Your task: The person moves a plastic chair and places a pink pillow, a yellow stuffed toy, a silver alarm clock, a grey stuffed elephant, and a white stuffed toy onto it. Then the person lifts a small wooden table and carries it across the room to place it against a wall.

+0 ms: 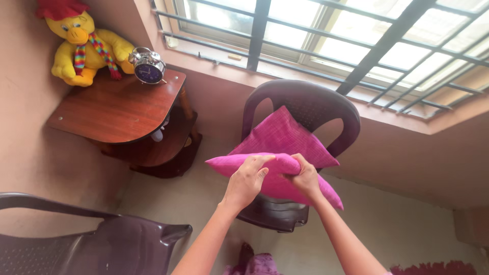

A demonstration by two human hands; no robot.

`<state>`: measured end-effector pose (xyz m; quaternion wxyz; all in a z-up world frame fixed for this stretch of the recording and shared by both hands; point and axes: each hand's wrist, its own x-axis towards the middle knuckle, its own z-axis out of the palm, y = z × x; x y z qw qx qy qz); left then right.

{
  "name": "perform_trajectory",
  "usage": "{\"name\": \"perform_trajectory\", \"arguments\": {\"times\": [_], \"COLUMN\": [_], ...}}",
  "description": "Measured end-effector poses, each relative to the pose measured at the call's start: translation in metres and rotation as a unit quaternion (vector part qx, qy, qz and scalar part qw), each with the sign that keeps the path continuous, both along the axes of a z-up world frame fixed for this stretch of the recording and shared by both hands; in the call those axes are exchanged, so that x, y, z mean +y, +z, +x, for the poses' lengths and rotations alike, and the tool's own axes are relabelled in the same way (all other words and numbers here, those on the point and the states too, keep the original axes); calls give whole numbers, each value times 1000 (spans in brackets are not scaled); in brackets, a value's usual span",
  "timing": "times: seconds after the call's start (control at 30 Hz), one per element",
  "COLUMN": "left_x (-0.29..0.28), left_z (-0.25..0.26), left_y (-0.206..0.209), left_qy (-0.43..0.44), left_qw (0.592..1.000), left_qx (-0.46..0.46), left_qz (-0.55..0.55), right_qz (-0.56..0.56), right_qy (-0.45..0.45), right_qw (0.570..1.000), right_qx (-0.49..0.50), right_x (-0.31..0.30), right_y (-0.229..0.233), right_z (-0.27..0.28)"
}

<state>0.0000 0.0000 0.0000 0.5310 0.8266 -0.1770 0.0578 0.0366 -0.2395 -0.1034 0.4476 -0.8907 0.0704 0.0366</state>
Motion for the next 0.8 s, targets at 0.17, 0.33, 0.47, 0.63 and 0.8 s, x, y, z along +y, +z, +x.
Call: {"name": "perform_trajectory", "arguments": {"times": [0.17,0.33,0.47,0.63,0.8], "left_x": [1,13,25,41,87], "left_z": [7,5,3,-10,-32], "left_y": [-16,-33,-44,-52,-55], "left_qy": [27,67,92,114,175], "left_qw": [993,989,984,979,971], "left_qx": [87,102,125,143,148], "left_qz": [68,83,91,93,69], "right_qz": [-197,-180,-134,-135,-198], "right_qy": [-12,-122,-231,-228,-217], "right_qw": [978,976,962,958,954], "right_qx": [-65,23,53,113,52], "right_x": [-48,-65,-84,-67,-14], "right_y": [-109,-157,-170,-164,-132], "right_z": [61,94,134,122,81]}}
